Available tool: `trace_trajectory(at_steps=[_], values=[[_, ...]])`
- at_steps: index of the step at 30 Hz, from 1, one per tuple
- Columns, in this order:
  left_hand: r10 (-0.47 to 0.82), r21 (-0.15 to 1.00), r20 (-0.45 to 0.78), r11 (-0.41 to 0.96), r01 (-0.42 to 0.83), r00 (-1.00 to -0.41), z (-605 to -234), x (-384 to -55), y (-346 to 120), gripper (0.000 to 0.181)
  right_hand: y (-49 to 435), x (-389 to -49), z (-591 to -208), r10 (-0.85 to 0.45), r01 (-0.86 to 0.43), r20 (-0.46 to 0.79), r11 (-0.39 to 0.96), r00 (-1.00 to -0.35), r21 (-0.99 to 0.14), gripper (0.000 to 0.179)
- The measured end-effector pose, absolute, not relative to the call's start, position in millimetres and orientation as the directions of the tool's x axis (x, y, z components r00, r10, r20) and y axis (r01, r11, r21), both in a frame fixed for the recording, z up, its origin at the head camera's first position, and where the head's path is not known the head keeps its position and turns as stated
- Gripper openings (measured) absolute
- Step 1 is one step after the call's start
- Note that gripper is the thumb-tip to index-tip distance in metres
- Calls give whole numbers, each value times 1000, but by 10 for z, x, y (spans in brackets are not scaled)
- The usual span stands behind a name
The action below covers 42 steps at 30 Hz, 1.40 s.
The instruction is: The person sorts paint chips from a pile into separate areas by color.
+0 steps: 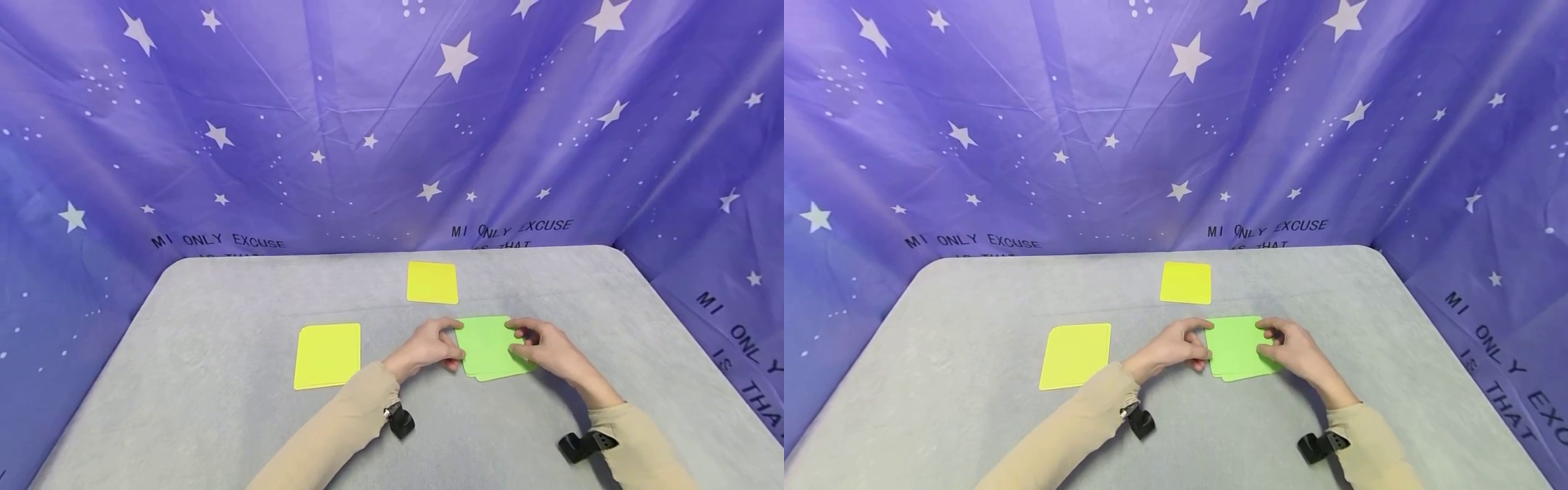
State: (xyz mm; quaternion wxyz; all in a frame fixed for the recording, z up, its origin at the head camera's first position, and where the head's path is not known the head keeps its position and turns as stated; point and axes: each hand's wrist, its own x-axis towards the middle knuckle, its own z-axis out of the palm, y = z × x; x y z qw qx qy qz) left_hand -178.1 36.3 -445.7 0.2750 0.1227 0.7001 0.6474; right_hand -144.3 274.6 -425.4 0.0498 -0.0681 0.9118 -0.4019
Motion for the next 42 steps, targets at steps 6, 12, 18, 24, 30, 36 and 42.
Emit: trace_trajectory(at_steps=[6, 12, 18, 24, 30, 36, 42], values=[[582, 977, -203, 70, -201, -787, -4471, -1801, 180, 58, 2689, -1522, -4218, -160, -95, -13, 651, -987, -753, 37], [549, 984, -169, 43, -174, -819, -4438, -1840, -57, 57, 2617, -1637, -4194, -192, -101, -21, 603, -981, -791, 34], [470, 985, -168, 56, -161, -866, -4437, -1929, -252, 56, 2550, -1779, -4180, -222, -110, -18, 549, -975, -829, 37], [387, 988, -157, 47, -150, -909, -4411, -2058, -345, 62, 2454, -1923, -4149, -247, -102, -36, 525, -968, -845, 45], [337, 992, -126, 18, -128, -933, -4287, -2196, -382, 68, 2381, -2089, -4164, -278, -41, -84, 416, -957, -908, 54], [318, 993, -118, 51, -107, -941, -4231, -2409, -357, 76, 2344, -2235, -4221, -306, 59, -134, 243, -943, -968, 59], [293, 988, -152, 80, -134, -944, -4256, -2569, -272, 84, 2247, -2337, -4255, -266, 126, -162, 144, -950, -981, 59]])
